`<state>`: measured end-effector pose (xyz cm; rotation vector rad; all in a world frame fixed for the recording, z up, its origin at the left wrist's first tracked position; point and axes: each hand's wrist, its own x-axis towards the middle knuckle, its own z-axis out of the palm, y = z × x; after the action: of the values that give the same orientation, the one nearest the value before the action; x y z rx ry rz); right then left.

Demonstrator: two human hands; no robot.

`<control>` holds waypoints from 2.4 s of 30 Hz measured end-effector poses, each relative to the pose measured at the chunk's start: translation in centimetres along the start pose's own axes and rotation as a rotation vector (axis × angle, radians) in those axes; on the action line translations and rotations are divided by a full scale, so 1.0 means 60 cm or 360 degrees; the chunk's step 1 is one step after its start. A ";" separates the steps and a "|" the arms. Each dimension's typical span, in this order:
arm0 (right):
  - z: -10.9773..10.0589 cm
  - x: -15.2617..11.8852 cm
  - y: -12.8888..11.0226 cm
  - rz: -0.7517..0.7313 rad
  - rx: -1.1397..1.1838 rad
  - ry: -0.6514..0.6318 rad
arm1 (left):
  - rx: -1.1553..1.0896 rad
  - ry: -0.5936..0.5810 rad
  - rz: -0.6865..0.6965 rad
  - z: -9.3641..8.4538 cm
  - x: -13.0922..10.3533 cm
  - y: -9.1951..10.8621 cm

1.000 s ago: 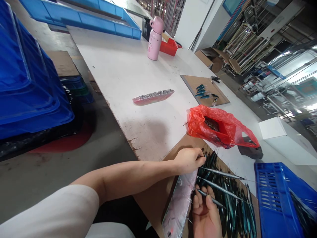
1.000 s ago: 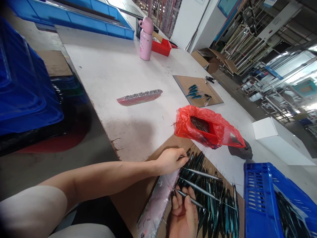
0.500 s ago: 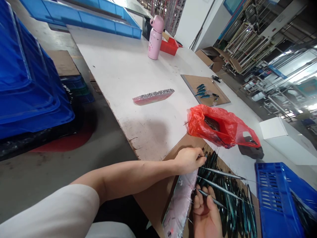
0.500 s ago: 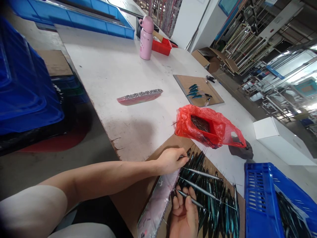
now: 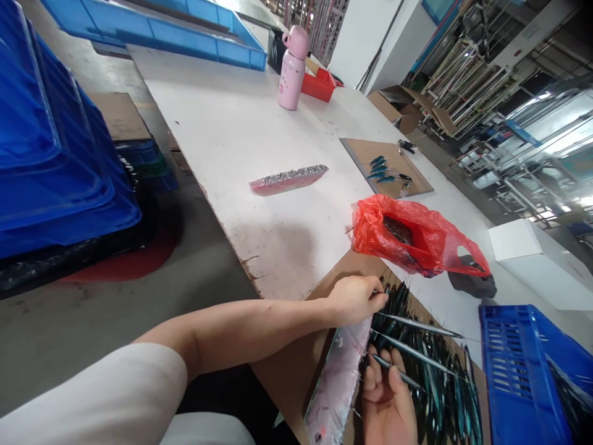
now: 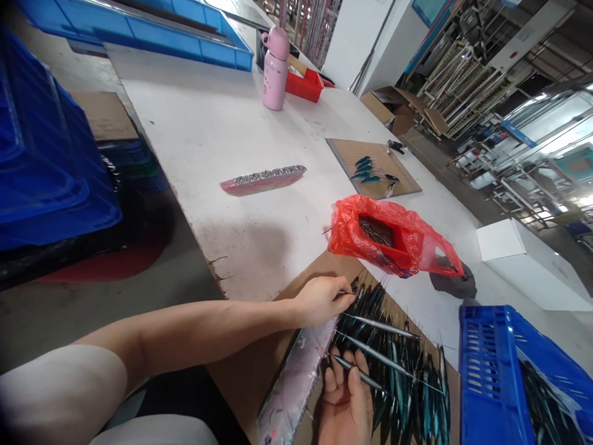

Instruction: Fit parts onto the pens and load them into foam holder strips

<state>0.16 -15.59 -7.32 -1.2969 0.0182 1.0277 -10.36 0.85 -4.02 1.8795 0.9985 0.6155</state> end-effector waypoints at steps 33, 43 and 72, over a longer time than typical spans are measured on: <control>0.033 -0.021 -0.010 0.0058 -0.0110 0.0140 | 0.0013 -0.0130 0.0271 -0.028 -0.004 -0.002; 0.032 -0.022 -0.008 0.0068 -0.0076 0.0133 | -0.0048 -0.0069 0.0307 -0.028 -0.009 0.000; 0.037 -0.025 -0.004 -0.0049 -0.0129 0.0164 | -0.0049 0.0005 0.0265 -0.012 -0.006 -0.003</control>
<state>-1.68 -14.71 -5.58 -1.4189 0.0356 0.9427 -11.17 0.98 -3.85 1.9474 0.8353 0.7273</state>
